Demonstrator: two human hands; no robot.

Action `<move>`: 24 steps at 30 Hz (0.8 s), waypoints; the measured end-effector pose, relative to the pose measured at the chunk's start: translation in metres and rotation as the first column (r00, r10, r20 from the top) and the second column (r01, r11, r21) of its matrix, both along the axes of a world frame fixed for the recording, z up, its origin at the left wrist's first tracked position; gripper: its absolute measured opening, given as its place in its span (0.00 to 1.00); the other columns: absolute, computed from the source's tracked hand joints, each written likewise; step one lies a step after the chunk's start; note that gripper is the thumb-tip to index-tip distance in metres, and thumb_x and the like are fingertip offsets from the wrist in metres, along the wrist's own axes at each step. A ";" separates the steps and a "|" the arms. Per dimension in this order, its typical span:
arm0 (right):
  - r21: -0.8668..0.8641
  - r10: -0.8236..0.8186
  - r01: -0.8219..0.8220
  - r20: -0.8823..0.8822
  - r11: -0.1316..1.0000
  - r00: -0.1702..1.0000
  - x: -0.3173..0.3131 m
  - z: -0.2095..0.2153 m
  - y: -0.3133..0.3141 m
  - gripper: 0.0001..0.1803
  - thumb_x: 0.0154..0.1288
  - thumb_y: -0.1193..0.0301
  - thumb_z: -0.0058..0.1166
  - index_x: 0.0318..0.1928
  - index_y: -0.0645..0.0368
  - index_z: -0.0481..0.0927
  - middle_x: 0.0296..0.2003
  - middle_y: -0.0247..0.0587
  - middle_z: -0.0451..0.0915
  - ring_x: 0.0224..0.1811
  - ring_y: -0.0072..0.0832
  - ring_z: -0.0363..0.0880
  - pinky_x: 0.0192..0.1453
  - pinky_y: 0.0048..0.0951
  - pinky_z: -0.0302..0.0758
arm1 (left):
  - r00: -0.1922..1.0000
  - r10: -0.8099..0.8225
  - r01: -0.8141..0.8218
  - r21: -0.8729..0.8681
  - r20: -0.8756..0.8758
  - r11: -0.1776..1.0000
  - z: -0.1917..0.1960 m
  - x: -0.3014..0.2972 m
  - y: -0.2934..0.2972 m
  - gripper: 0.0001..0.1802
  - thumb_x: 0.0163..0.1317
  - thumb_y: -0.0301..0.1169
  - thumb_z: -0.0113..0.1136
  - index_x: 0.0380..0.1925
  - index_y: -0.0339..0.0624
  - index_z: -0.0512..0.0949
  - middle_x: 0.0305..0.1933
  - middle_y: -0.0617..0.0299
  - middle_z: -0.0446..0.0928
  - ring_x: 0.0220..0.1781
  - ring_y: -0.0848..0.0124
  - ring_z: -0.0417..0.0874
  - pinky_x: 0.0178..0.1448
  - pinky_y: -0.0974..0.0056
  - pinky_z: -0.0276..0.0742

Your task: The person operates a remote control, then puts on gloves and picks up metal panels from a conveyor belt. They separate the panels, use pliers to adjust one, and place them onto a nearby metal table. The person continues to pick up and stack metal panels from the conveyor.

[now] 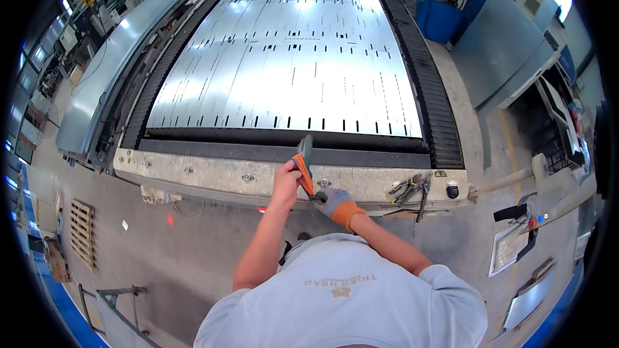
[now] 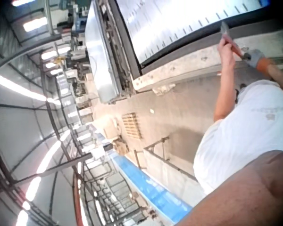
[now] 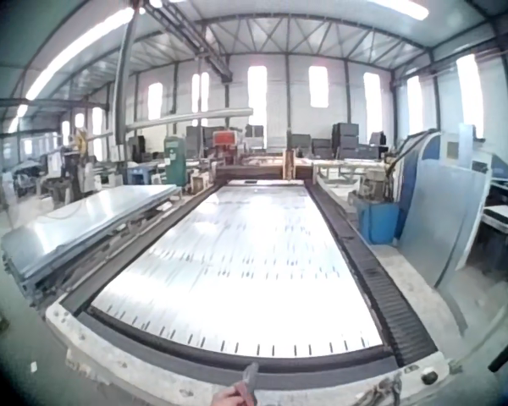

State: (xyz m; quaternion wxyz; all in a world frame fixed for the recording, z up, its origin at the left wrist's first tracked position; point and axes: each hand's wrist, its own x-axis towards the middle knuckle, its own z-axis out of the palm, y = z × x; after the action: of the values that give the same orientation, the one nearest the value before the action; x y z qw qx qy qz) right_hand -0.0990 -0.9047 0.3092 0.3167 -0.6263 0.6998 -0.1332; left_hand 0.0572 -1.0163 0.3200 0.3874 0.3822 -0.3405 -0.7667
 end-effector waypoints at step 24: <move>-0.285 0.079 -0.062 0.048 0.957 0.996 0.026 0.039 0.006 0.24 0.56 0.60 0.65 0.54 0.51 0.84 0.50 0.44 0.84 0.54 0.46 0.82 0.60 0.44 0.77 | 0.877 -0.207 0.173 -0.117 -0.435 0.978 0.080 -0.016 -0.023 0.27 0.68 0.20 0.45 0.68 0.37 0.72 0.63 0.57 0.78 0.62 0.66 0.80 0.66 0.62 0.76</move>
State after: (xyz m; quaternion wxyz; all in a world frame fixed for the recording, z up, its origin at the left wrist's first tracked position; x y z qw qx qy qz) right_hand -0.0734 -0.8984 0.3486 0.2492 -0.6856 0.6410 -0.2389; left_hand 0.0408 -1.0389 0.4004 0.3919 0.1470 -0.3074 -0.8546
